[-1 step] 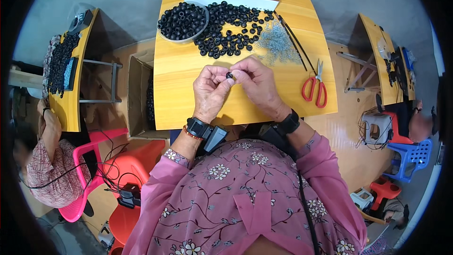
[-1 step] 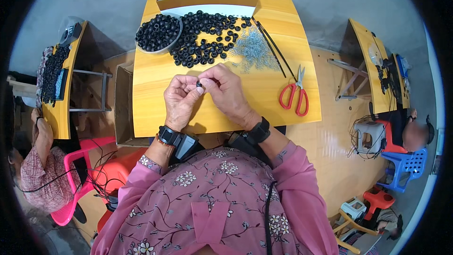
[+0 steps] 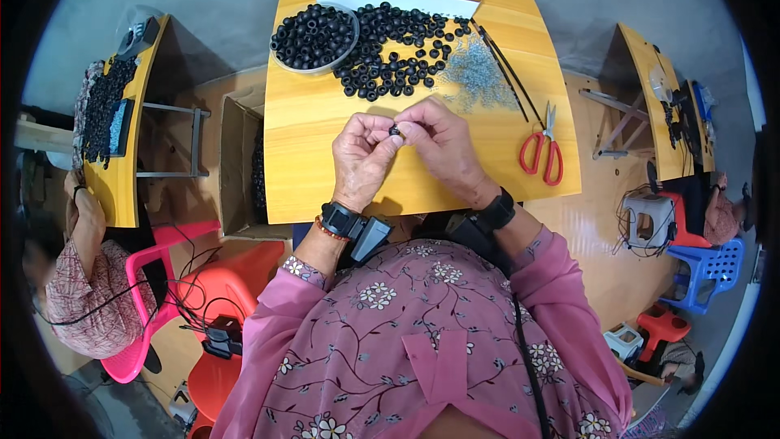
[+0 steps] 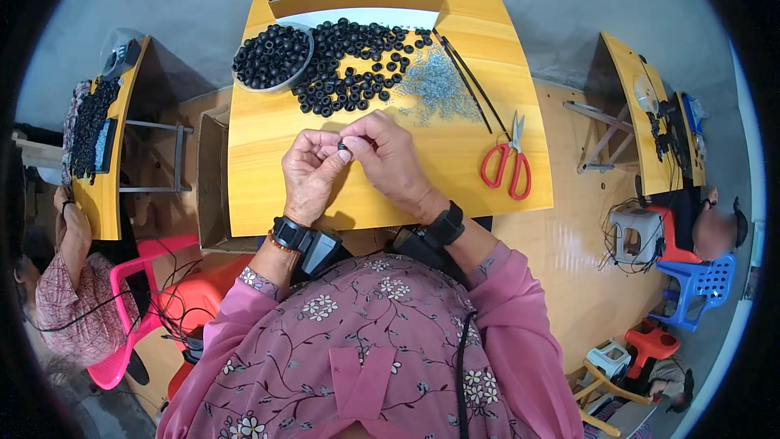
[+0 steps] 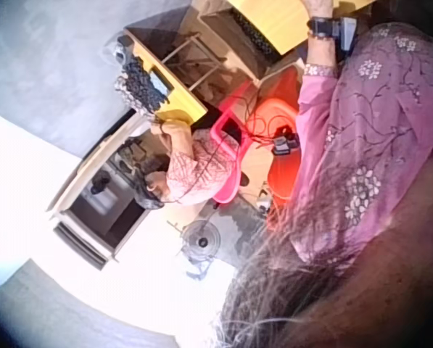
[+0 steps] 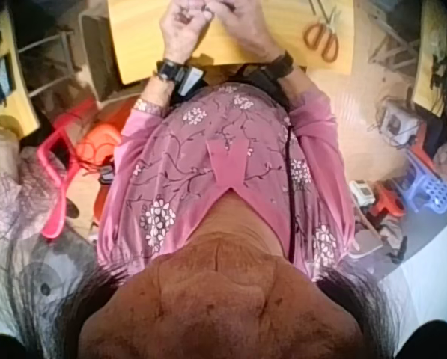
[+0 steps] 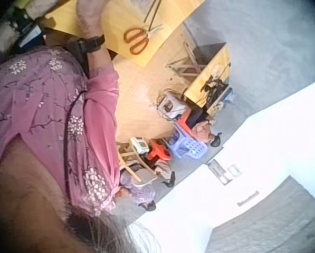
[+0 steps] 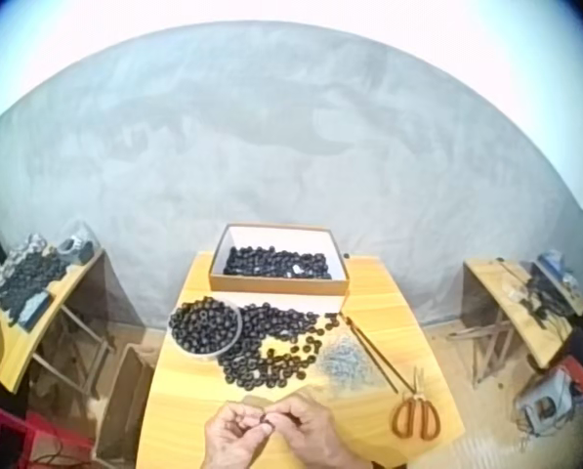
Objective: Assembling small black plastic rings with blue connector pins.
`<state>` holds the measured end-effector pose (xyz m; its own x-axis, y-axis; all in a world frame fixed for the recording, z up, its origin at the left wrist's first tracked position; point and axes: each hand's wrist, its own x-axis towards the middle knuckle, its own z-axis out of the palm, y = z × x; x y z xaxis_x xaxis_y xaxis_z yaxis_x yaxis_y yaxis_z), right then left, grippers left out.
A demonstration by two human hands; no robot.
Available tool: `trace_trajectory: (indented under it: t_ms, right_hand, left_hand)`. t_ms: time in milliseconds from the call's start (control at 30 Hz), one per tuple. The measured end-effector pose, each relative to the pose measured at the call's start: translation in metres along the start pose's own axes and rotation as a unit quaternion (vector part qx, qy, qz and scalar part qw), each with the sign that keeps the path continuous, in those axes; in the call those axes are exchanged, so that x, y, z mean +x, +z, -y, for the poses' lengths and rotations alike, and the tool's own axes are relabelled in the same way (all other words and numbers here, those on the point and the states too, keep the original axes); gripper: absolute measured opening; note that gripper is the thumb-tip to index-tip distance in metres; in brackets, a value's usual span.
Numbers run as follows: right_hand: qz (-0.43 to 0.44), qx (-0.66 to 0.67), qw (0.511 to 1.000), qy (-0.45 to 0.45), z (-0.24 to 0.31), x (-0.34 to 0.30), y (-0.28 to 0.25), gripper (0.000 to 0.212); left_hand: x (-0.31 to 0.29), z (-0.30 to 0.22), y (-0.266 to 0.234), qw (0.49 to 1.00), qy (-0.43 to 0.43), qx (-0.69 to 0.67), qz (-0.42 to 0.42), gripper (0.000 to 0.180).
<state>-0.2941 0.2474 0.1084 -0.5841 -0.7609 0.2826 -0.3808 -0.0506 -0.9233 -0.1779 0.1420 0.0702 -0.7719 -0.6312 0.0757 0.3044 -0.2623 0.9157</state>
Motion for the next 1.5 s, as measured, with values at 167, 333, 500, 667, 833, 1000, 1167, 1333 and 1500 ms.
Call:
trace_trajectory:
  t_ms: [167, 333, 500, 667, 833, 1000, 1167, 1333, 1500]
  right_hand:
    - [0.014, -0.055, 0.997, -0.044, -0.002, 0.001, -0.001, 0.006]
    - [0.036, -0.090, 0.990, -0.099, -0.004, -0.004, -0.004, 0.009]
    - [0.032, -0.056, 0.995, -0.074, 0.002, -0.009, -0.007, 0.015]
    - [0.063, -0.102, 0.989, -0.083, 0.005, -0.013, -0.007, 0.016]
    - [0.084, -0.116, 0.986, -0.087, 0.003, -0.007, -0.011, 0.015]
    - [0.000, -0.127, 0.992, -0.008, -0.002, 0.021, -0.016, 0.015]
    - [0.000, -0.218, 0.970, -0.111, -0.017, 0.049, -0.004, 0.018]
    - [-0.049, -0.278, 0.950, -0.134, -0.036, 0.077, -0.018, 0.022]
    - [0.001, -0.343, 0.936, -0.081, -0.029, 0.089, -0.016, 0.022]
  left_hand:
    - [0.000, 0.002, -0.002, 1.000, 0.001, 0.016, -0.002, 0.021]
    - [0.000, 0.006, -0.005, 1.000, -0.004, 0.016, 0.000, 0.021]
    - [0.000, 0.004, 0.000, 1.000, -0.001, 0.001, -0.017, 0.019]
    - [-0.001, 0.006, -0.006, 1.000, -0.007, 0.014, 0.007, 0.022]
    - [-0.001, 0.004, -0.001, 0.999, 0.001, 0.031, -0.015, 0.023]
    - [-0.005, 0.002, -0.006, 0.999, 0.004, 0.037, -0.035, 0.021]
    - [-0.010, -0.005, -0.004, 0.988, 0.061, 0.074, -0.120, 0.019]
    - [-0.008, -0.003, -0.004, 0.990, 0.065, 0.061, -0.113, 0.020]
    - [-0.008, -0.002, -0.007, 0.991, 0.049, 0.065, -0.106, 0.021]
